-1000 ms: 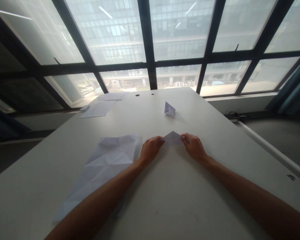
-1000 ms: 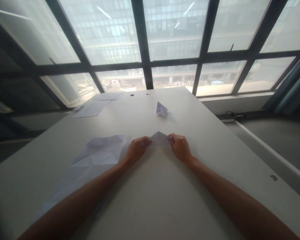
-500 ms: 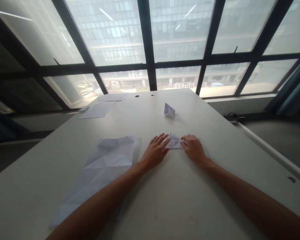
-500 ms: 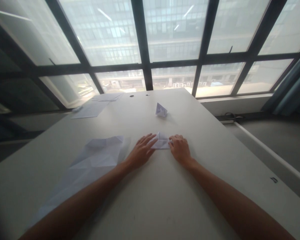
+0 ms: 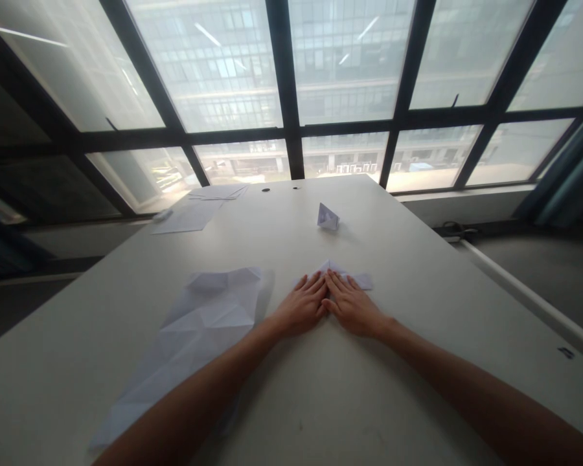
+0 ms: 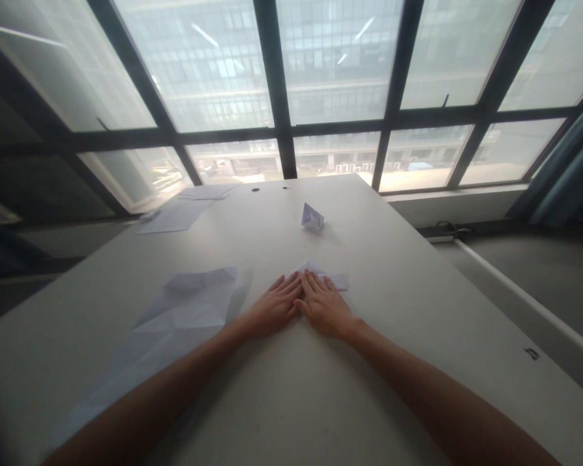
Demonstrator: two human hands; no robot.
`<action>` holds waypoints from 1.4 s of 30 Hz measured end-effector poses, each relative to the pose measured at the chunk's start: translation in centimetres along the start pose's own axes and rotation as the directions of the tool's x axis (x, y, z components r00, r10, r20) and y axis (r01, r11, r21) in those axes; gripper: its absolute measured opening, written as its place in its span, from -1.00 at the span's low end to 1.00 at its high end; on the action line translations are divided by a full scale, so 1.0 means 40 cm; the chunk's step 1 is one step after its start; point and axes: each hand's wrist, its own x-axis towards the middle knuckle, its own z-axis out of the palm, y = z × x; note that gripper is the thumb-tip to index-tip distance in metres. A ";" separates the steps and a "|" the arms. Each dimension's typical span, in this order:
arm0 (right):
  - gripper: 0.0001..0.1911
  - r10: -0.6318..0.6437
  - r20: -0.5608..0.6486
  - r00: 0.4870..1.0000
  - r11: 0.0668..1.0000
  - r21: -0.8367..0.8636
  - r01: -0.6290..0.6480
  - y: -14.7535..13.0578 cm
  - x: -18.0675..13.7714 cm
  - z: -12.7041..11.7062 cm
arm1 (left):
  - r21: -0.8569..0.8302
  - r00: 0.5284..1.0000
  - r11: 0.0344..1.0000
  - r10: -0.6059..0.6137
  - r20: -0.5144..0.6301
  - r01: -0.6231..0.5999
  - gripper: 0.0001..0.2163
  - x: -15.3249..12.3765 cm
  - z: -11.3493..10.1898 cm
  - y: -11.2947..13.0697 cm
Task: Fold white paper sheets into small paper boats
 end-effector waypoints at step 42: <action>-0.44 0.622 -0.291 0.727 0.391 0.920 0.032 0.125 0.003 -0.067 | -0.743 0.706 0.660 -0.576 -0.412 0.105 -0.78 -0.005 -0.043 -0.045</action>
